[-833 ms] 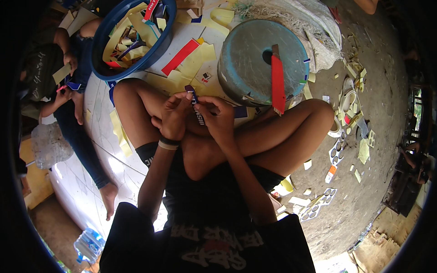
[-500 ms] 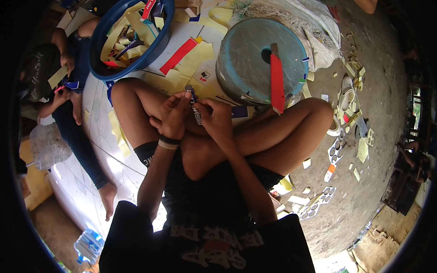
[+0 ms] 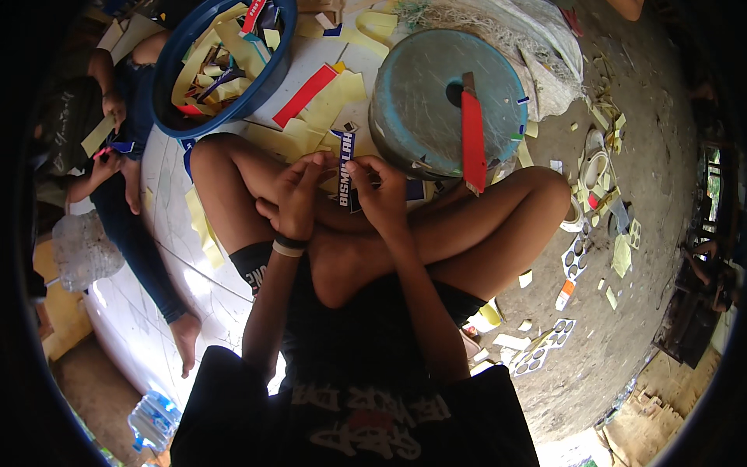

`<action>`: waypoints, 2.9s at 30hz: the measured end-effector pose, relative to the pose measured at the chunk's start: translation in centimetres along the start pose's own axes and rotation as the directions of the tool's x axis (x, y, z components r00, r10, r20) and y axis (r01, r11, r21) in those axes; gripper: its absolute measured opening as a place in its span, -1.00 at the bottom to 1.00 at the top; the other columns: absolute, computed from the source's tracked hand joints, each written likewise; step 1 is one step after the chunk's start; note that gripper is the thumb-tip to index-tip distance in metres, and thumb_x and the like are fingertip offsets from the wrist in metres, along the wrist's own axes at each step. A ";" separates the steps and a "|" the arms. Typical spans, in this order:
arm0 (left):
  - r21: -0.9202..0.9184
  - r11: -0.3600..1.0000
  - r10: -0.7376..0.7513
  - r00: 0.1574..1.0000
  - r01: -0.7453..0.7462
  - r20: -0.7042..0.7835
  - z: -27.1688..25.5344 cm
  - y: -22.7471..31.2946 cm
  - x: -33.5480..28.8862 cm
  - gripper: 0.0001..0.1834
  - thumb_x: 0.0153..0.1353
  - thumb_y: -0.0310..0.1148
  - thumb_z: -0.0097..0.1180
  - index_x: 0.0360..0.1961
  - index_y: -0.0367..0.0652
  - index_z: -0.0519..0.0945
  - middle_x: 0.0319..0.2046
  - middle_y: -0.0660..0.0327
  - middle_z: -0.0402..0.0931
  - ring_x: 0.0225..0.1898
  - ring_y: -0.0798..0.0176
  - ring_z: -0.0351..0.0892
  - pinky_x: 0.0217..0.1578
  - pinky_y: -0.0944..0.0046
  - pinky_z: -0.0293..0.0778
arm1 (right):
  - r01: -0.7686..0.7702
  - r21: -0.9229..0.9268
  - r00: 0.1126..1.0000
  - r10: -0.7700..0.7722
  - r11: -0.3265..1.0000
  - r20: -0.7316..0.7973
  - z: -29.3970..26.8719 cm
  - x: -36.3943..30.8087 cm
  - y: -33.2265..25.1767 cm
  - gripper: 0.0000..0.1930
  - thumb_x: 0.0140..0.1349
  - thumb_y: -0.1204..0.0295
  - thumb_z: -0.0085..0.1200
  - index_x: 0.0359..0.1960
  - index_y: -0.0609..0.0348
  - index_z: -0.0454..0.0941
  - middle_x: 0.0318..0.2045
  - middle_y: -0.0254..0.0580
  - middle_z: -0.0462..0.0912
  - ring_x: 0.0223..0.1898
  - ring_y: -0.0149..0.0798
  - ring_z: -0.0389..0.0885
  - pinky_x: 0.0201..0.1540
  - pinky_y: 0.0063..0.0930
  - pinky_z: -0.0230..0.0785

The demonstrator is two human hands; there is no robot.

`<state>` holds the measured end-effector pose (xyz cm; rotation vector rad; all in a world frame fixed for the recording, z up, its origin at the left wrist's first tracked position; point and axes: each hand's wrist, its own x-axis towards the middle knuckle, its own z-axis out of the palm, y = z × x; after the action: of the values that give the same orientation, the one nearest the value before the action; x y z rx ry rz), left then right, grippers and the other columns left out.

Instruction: The person sits cross-legged on the floor and uses scissors to cut small rectangular pieces from a blue paper strip. They repeatedly pick up a strip, cut a piece, and place the cut piece into a blue basin. Other people nearby perform similar cutting actions.

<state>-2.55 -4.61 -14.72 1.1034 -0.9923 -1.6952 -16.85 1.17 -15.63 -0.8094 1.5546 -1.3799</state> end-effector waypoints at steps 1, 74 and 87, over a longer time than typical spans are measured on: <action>0.035 0.999 -0.006 0.998 0.004 0.059 -0.1 0.0 0.0 -0.69 0.49 -0.31 0.25 0.03 -0.38 0.72 -0.14 0.20 0.76 -0.10 0.38 0.70 0.02 0.33 0.60 | 0.028 0.024 1.000 -0.028 0.999 -0.007 0.0 0.0 0.1 -0.81 0.46 0.39 0.25 -0.17 0.31 0.73 -0.38 -0.39 0.72 -0.34 -0.59 0.59 -0.23 -0.63 0.44; 0.175 0.948 0.256 0.964 -0.265 0.072 -0.7 -0.1 0.0 -0.78 0.46 -0.50 0.24 0.06 -0.37 0.67 -0.22 0.19 0.74 -0.18 0.38 0.70 -0.07 0.39 0.60 | -0.612 0.558 0.738 0.149 0.560 0.659 -1.9 0.5 0.7 -0.76 0.46 0.28 0.26 0.01 0.15 0.68 -0.19 -0.43 0.73 -0.21 -0.55 0.67 -0.12 -0.54 0.55; 0.116 0.975 0.178 0.980 -0.187 0.086 -0.4 0.2 0.1 -0.75 0.44 -0.56 0.23 0.10 -0.38 0.65 -0.18 0.18 0.73 -0.13 0.38 0.70 -0.06 0.39 0.58 | -0.596 0.600 0.763 0.141 0.534 0.631 -2.1 0.8 0.7 -0.76 0.44 0.27 0.27 -0.04 0.19 0.69 -0.32 -0.39 0.73 -0.32 -0.46 0.70 -0.22 -0.48 0.60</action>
<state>-2.19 -4.85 -14.65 0.9995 -1.2229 -1.5526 -19.07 1.39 -16.49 -0.1979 0.5144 -1.1801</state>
